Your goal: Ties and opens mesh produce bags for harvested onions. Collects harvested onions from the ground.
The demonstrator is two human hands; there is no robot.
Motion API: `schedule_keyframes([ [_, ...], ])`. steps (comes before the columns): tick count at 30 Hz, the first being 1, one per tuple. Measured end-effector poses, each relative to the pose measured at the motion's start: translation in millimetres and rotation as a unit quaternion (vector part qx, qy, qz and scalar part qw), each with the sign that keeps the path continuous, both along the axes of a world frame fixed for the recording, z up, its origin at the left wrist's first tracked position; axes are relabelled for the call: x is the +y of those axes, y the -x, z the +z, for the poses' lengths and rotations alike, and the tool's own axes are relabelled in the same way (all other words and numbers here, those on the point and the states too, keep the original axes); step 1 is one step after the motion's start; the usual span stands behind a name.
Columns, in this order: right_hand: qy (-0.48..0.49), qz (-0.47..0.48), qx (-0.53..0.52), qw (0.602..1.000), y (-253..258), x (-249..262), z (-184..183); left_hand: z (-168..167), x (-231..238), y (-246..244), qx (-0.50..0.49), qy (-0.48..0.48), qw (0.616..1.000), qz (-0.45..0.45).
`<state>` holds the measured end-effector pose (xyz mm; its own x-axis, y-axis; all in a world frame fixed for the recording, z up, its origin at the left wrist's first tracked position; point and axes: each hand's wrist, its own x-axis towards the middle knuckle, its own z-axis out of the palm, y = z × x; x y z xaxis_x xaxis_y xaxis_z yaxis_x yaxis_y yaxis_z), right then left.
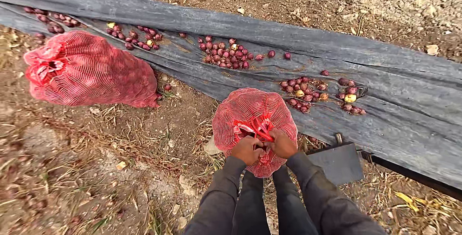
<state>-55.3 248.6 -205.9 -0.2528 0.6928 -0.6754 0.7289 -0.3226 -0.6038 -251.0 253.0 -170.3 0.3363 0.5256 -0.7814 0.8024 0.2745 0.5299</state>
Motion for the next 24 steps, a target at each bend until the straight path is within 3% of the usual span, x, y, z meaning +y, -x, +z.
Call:
schedule_keyframes([
  [3, -0.003, -0.239, 0.122, 0.963, -19.0, -5.5, 10.6, 7.8, -1.2, -18.9, 0.078, -0.092, 0.993, 0.006],
  [6, -0.025, -0.488, 0.206, 0.848, -35.8, 5.2, 36.8, -2.1, -8.0, -41.4, 0.123, -0.115, 0.985, -0.03],
  [9, -0.07, -0.552, 0.235, 0.797, -45.9, 24.3, 59.6, -1.3, -9.7, -49.6, 0.133, -0.094, 0.987, -0.014],
  [11, -0.099, -0.519, 0.232, 0.817, -50.4, 23.0, 64.2, 12.4, -8.1, -39.3, 0.135, -0.071, 0.988, -0.012],
  [13, -0.131, -0.441, 0.17, 0.871, -50.9, 15.3, 58.2, 34.4, -10.9, -9.8, 0.098, -0.051, 0.994, -0.005],
  [14, -0.143, -0.391, 0.126, 0.901, -47.1, 9.3, 52.9, 44.7, -16.3, 15.6, 0.036, -0.062, 0.996, 0.048],
  [15, -0.154, -0.329, 0.088, 0.927, -40.0, 3.5, 45.8, 52.6, -21.1, 45.7, -0.07, -0.076, 0.981, 0.165],
  [16, -0.156, -0.252, 0.057, 0.953, -30.0, -2.3, 36.6, 58.6, -24.5, 74.8, -0.199, -0.082, 0.922, 0.321],
  [17, -0.143, -0.163, 0.031, 0.976, -17.2, -8.8, 28.7, 67.0, -25.7, 95.1, -0.299, -0.079, 0.823, 0.477],
  [18, -0.113, -0.068, 0.007, 0.991, -3.2, -14.1, 21.6, 74.4, -24.2, 106.1, -0.336, -0.083, 0.727, 0.593],
  [19, -0.087, 0.024, -0.031, 0.995, 11.1, -18.0, 14.3, 78.5, -21.7, 110.0, -0.322, -0.093, 0.67, 0.663],
  [20, -0.073, 0.096, -0.075, 0.99, 23.9, -20.3, 8.4, 79.0, -19.8, 107.9, -0.276, -0.093, 0.653, 0.699],
  [22, -0.021, 0.187, -0.136, 0.973, 37.6, -6.9, 12.4, 71.4, -13.6, 96.0, -0.167, -0.064, 0.685, 0.706],
  [24, 0.022, 0.179, -0.092, 0.979, 25.8, 7.3, 26.1, 60.4, -18.6, 96.7, -0.051, -0.049, 0.8, 0.595],
])
